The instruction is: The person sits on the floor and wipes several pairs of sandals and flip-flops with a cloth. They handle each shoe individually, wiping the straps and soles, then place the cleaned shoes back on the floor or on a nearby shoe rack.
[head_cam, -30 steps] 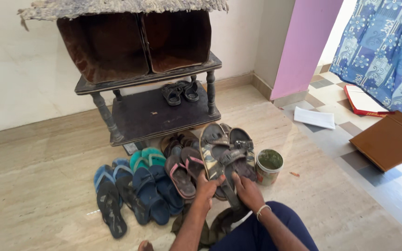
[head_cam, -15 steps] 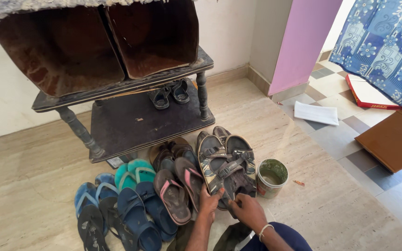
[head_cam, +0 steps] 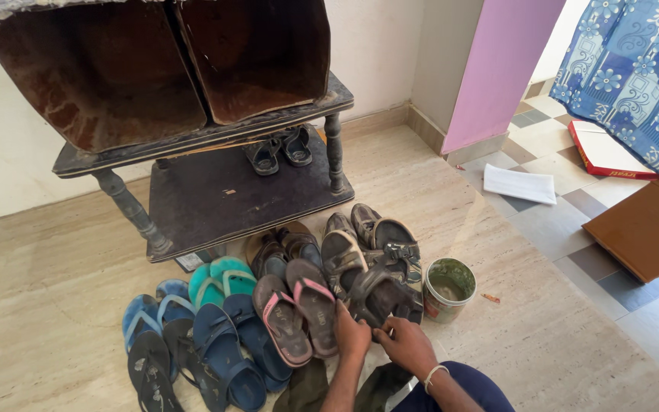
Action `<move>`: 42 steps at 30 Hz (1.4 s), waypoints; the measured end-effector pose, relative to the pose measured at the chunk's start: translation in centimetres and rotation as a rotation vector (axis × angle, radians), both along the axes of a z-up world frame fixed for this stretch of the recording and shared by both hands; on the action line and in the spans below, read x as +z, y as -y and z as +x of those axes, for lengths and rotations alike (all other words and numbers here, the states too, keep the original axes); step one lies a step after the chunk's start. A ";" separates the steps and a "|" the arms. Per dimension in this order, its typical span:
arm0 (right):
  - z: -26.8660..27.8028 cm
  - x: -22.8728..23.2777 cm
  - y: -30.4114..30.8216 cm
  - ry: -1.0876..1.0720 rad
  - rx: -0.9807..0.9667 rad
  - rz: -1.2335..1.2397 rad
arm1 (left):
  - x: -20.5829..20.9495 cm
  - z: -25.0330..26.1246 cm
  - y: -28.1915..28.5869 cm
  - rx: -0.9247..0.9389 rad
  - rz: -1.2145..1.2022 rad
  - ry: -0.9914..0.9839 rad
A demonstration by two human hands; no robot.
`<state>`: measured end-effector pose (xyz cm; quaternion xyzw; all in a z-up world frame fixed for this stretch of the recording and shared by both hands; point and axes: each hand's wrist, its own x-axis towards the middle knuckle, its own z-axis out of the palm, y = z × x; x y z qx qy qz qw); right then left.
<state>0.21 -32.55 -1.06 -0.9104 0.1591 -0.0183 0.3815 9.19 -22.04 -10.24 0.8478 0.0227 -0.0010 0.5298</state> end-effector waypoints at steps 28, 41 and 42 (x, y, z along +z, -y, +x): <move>0.8 -1.2 0.8 0.022 -0.167 -0.219 | 2.0 -3.0 -4.4 -0.093 0.124 0.069; 2.9 -0.2 1.0 -0.073 -0.071 -0.392 | 0.9 -3.3 -7.6 0.090 0.170 -0.038; 3.0 0.0 1.1 -0.103 -0.062 -0.380 | 1.0 -3.4 -7.7 0.102 0.170 -0.053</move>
